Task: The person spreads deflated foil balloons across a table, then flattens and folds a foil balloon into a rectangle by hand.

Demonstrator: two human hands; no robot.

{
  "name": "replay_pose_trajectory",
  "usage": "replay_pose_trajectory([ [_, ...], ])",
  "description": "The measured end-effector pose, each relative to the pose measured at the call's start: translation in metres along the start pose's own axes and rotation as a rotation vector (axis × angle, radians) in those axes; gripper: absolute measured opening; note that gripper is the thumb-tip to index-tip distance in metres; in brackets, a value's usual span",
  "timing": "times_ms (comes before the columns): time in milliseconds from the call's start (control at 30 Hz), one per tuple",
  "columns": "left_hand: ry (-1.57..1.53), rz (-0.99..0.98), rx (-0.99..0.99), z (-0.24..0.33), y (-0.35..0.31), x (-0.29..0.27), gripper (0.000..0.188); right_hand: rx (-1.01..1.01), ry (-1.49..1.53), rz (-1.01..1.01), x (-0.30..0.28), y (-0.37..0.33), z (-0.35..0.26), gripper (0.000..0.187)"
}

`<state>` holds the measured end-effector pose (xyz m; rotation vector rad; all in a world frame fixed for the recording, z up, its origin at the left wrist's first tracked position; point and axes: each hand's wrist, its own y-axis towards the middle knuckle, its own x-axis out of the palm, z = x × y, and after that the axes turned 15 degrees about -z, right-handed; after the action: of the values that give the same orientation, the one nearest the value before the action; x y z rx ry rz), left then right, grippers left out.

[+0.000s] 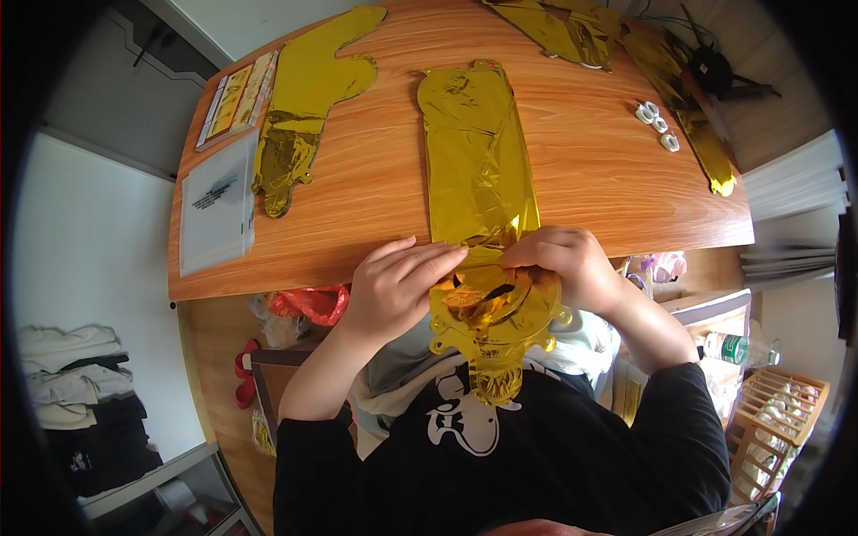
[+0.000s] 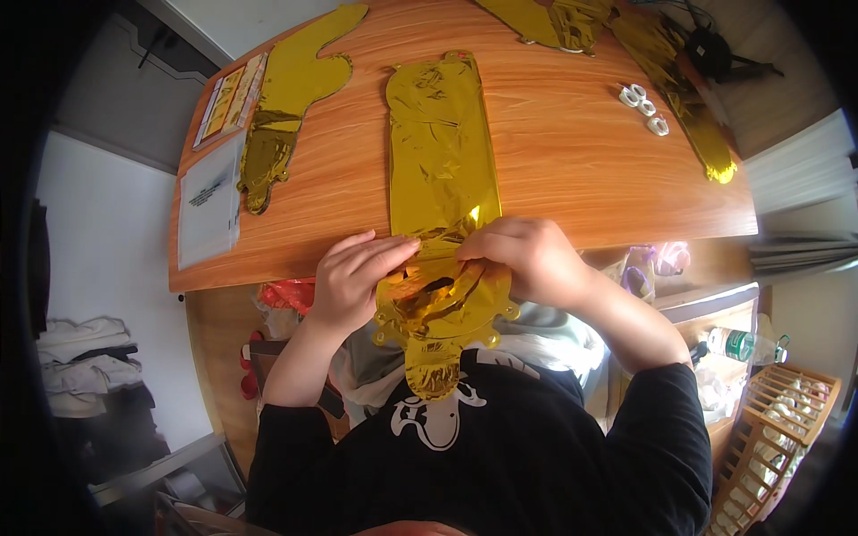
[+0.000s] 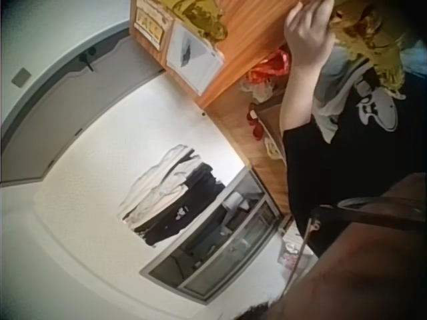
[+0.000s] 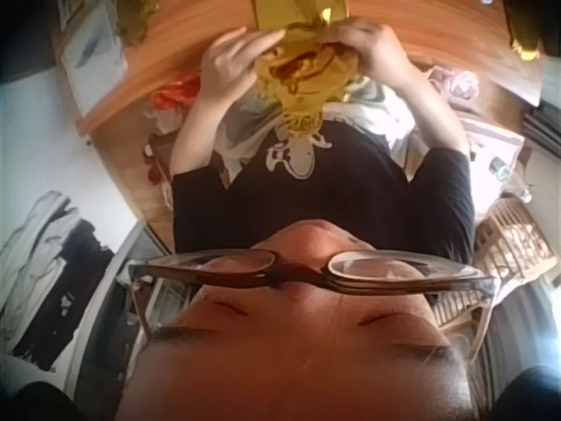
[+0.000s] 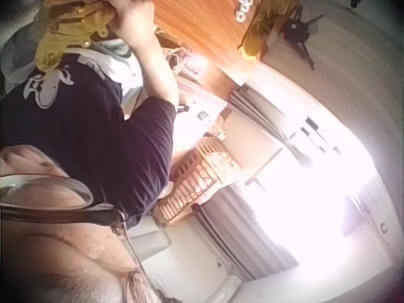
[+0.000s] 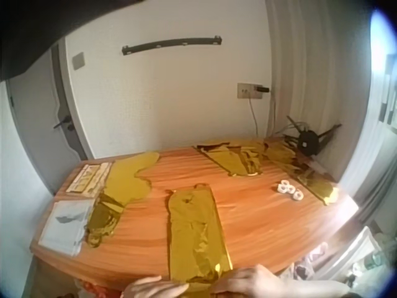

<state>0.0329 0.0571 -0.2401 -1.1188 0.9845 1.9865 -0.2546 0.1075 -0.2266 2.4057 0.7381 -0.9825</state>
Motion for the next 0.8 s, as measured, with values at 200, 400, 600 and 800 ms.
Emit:
replay_pose_trajectory([
  [200, -0.105, -0.004, -0.034, -0.003, 0.002, -0.006, 0.029, 0.109, 0.089, -0.021, -0.008, 0.001, -0.008, 0.036],
  [400, -0.353, 0.062, -0.381, 0.005, 0.013, -0.002, 0.025, 0.530, 0.296, 0.023, -0.008, 0.021, -0.006, 0.027],
  [600, -0.711, 0.070, -0.389, 0.006, 0.024, -0.007, 0.063, 0.545, 0.477, 0.168, -0.009, 0.036, -0.004, 0.037],
  [800, -0.838, 0.067, -0.546, 0.012, 0.023, -0.015, 0.075, 0.606, 0.368, 0.109, -0.010, 0.041, -0.002, 0.038],
])
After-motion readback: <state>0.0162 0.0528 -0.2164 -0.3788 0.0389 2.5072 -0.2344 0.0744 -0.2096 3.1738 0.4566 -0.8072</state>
